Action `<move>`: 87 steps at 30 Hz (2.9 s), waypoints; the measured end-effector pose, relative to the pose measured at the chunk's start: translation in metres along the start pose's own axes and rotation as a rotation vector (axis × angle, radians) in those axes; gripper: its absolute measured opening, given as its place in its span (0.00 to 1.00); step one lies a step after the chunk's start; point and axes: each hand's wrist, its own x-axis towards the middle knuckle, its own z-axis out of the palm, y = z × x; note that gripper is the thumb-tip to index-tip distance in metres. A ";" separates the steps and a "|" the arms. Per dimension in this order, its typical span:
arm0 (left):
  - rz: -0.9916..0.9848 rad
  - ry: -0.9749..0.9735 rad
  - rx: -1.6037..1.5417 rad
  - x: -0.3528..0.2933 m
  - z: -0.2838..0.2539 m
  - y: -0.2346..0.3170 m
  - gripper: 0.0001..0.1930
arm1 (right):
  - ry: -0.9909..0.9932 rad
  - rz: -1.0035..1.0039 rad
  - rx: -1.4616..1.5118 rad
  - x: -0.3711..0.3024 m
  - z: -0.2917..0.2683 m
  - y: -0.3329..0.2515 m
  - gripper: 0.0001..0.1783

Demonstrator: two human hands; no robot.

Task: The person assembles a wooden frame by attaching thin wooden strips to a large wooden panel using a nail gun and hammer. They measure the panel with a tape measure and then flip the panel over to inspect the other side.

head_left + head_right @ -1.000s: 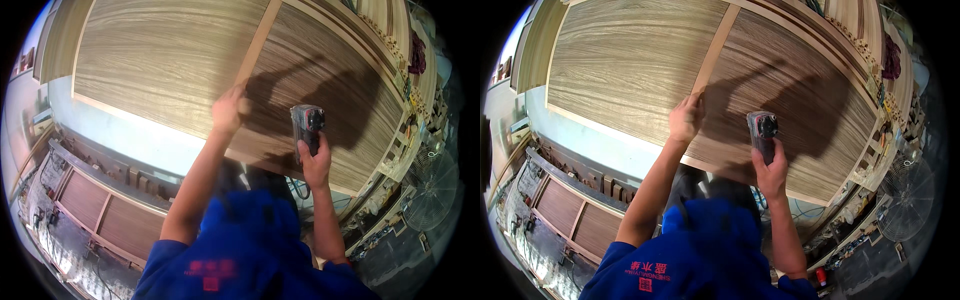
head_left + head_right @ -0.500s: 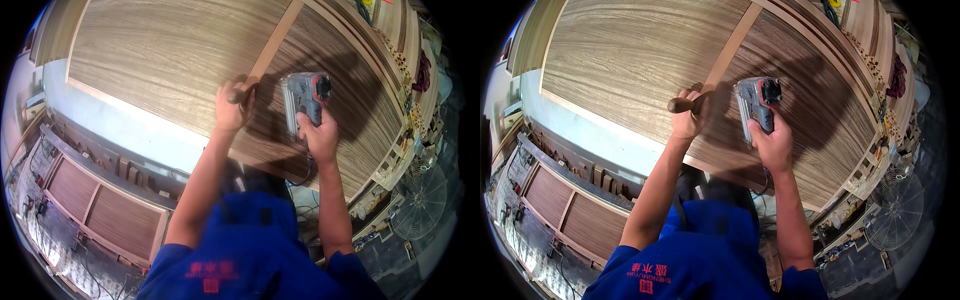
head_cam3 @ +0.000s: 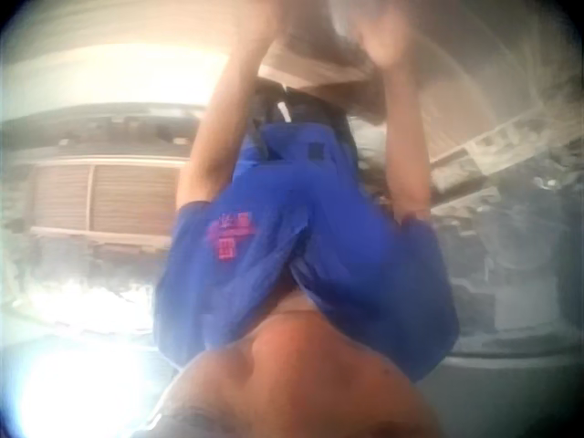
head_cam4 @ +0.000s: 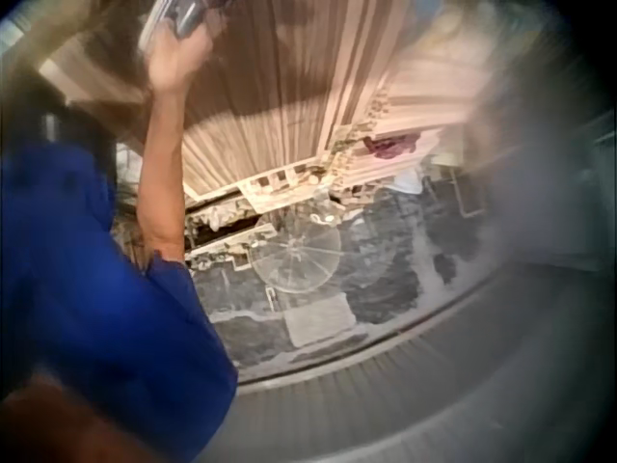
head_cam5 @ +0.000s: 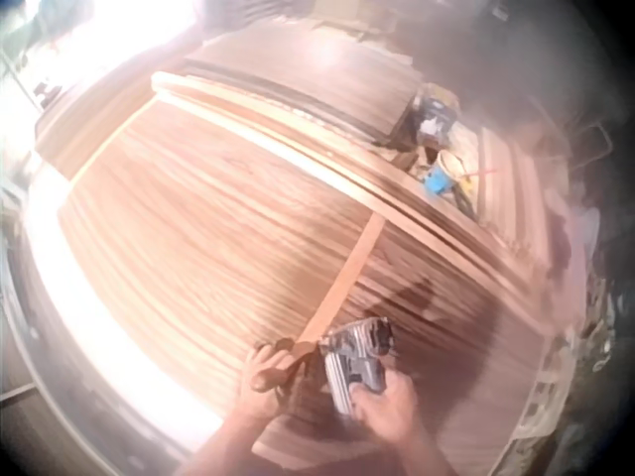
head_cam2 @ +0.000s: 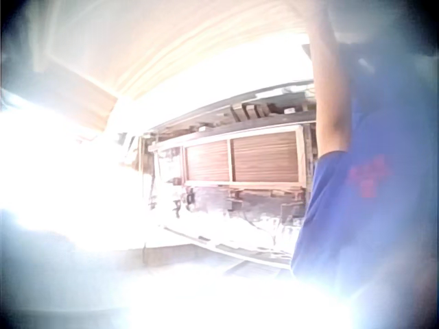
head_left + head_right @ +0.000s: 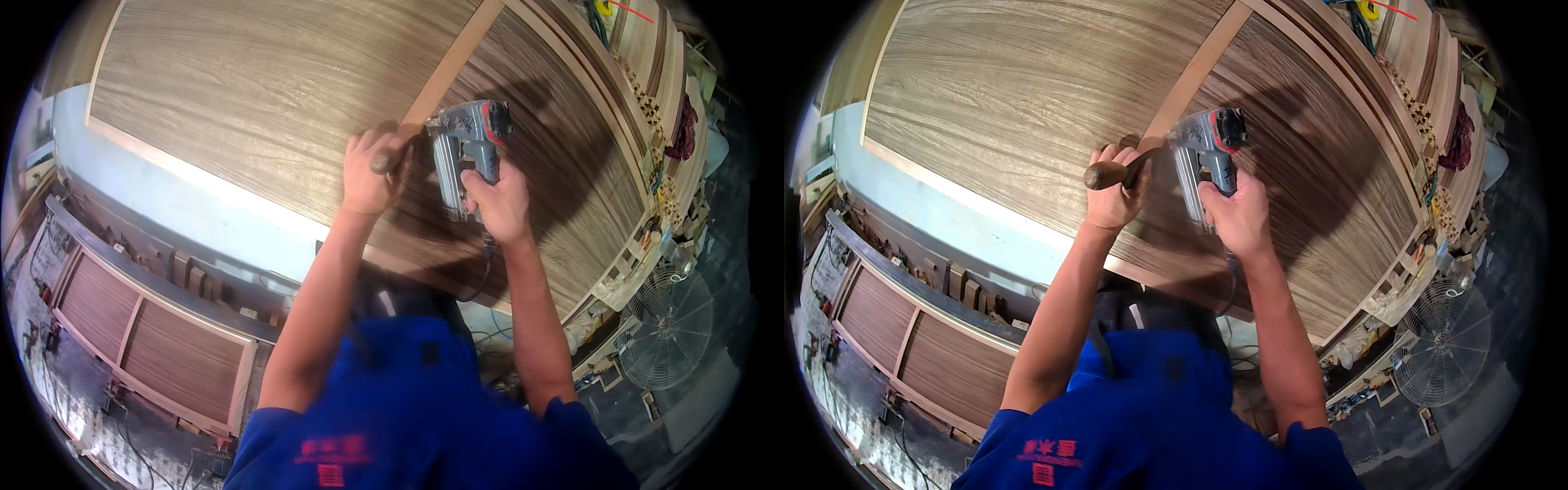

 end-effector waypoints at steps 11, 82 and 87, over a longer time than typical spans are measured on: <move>-0.021 -0.043 0.003 -0.001 -0.005 0.000 0.05 | 0.041 -0.022 -0.052 -0.001 0.006 -0.008 0.04; -0.716 -0.836 -0.136 -0.215 0.224 0.442 0.14 | 1.018 0.357 -0.359 -0.322 -0.752 0.607 0.30; -0.396 -0.931 0.027 -0.209 0.251 0.536 0.14 | 1.033 0.250 -0.555 -0.248 -0.852 0.642 0.32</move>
